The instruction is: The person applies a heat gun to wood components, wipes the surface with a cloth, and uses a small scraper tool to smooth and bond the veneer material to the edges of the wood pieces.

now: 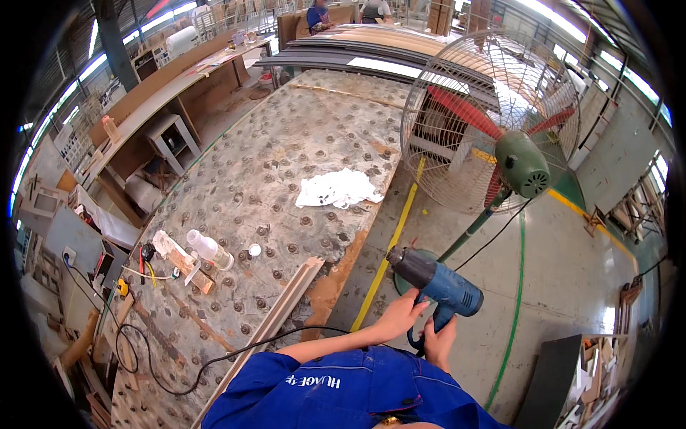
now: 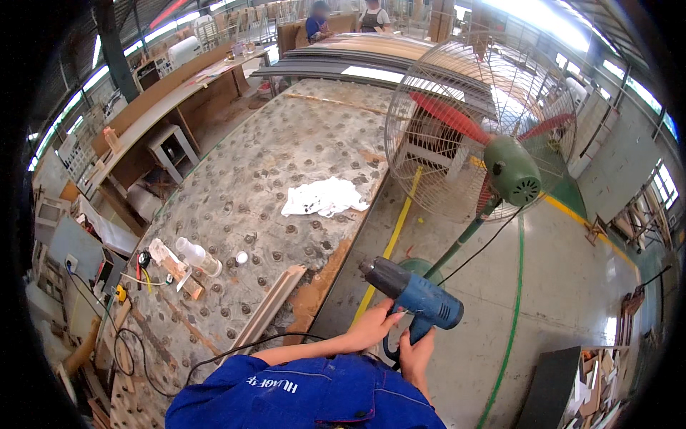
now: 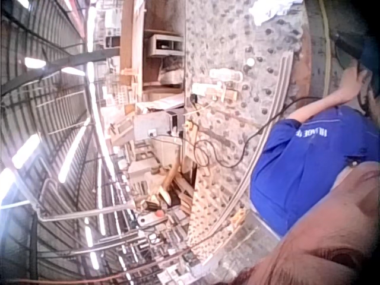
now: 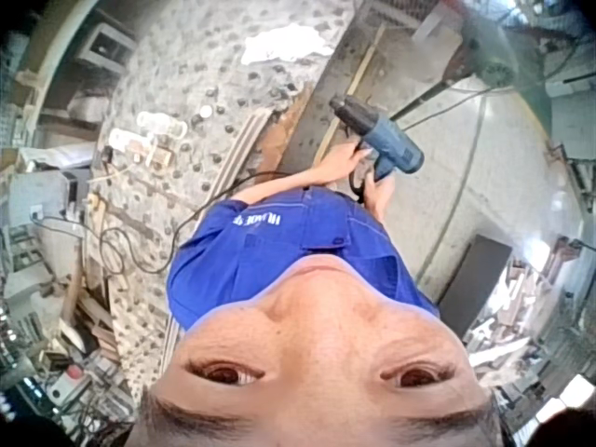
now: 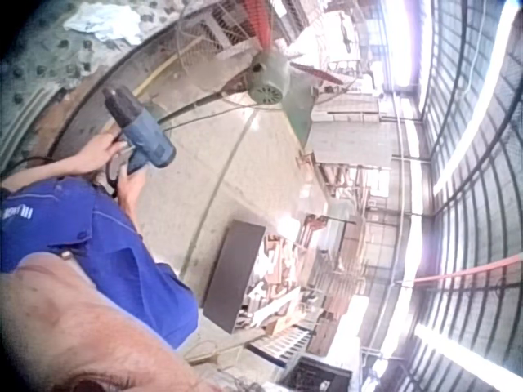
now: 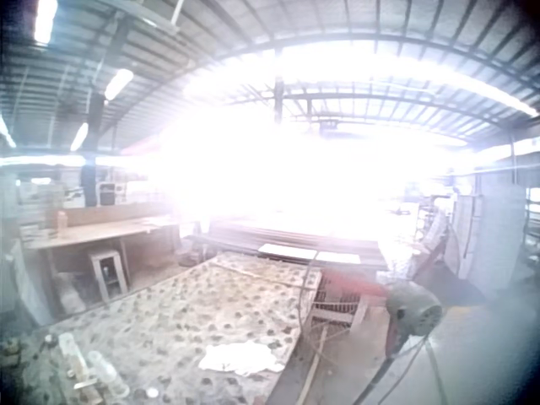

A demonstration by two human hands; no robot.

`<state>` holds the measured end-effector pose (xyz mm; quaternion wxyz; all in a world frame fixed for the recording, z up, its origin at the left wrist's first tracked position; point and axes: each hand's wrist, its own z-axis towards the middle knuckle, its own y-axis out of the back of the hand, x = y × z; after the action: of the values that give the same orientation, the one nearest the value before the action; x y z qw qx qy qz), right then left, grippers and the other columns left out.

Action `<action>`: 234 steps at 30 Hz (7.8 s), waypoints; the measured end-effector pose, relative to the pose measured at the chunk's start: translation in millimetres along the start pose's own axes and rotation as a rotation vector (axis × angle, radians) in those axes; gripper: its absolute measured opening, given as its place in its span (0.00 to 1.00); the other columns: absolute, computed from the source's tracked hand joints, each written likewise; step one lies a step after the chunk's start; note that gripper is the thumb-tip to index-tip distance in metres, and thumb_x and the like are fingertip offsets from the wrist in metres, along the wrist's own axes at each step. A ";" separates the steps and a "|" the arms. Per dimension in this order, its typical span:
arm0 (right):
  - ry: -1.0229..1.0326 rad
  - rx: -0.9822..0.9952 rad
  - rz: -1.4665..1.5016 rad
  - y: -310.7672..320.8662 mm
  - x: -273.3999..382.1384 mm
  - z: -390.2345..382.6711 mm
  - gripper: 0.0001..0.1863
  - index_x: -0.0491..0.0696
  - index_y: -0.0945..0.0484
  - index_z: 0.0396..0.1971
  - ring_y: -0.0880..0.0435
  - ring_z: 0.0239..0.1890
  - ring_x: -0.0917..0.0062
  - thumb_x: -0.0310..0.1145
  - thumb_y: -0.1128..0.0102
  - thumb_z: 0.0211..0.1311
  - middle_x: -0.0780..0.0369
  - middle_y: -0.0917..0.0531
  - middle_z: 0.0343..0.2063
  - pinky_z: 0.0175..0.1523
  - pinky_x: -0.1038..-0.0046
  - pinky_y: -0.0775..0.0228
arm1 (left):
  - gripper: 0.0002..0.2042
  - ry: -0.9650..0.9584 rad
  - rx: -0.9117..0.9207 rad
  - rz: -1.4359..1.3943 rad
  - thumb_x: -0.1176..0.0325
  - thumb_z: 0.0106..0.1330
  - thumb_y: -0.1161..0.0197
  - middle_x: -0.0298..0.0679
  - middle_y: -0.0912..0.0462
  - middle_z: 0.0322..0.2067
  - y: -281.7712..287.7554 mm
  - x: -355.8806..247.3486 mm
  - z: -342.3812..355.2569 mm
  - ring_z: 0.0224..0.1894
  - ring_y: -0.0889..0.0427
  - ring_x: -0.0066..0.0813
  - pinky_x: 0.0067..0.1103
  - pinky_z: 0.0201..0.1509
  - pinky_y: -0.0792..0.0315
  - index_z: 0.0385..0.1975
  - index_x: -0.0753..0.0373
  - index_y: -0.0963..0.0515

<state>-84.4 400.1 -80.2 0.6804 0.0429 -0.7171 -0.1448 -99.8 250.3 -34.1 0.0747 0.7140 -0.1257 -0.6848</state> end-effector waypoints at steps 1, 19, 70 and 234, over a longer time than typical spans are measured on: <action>-0.013 -0.001 0.001 -1.8 6.6 -2.0 0.22 0.36 0.39 0.48 0.19 0.19 0.74 0.28 0.42 0.58 0.57 0.23 0.21 0.24 0.72 0.28 | 0.14 0.001 0.007 0.006 0.60 0.69 0.48 0.48 0.20 0.34 0.5 4.1 0.3 0.39 0.20 0.47 0.35 0.41 0.30 0.46 0.64 0.32; -0.091 0.321 0.525 12.6 40.5 -0.7 0.14 0.40 0.32 0.42 0.21 0.21 0.73 0.29 0.41 0.61 0.59 0.23 0.21 0.29 0.70 0.25 | 0.13 -0.060 0.267 -0.258 0.62 0.73 0.51 0.37 0.23 0.39 49.0 21.3 1.6 0.42 0.23 0.25 0.23 0.48 0.29 0.46 0.66 0.29; -0.058 0.524 0.488 19.6 67.2 -14.4 0.07 0.40 0.28 0.34 0.21 0.23 0.77 0.20 0.39 0.56 0.61 0.22 0.23 0.31 0.75 0.28 | 0.14 0.119 -0.282 -1.117 0.59 0.74 0.55 0.33 0.23 0.28 178.4 41.5 20.6 0.32 0.23 0.24 0.22 0.41 0.27 0.29 0.59 0.30; -0.071 0.066 0.273 -40.2 52.9 23.7 0.06 0.42 0.26 0.27 0.24 0.19 0.84 0.24 0.37 0.57 0.66 0.23 0.17 0.25 0.80 0.34 | 0.10 0.171 -0.455 1.068 0.65 0.63 0.43 0.43 0.25 0.34 172.2 143.7 -5.0 0.38 0.21 0.41 0.32 0.36 0.24 0.36 0.66 0.28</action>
<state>-117.0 351.6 -40.6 0.6662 -0.0377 -0.7443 -0.0285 -103.7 44.7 -123.7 0.5708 0.5703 -0.3112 -0.5021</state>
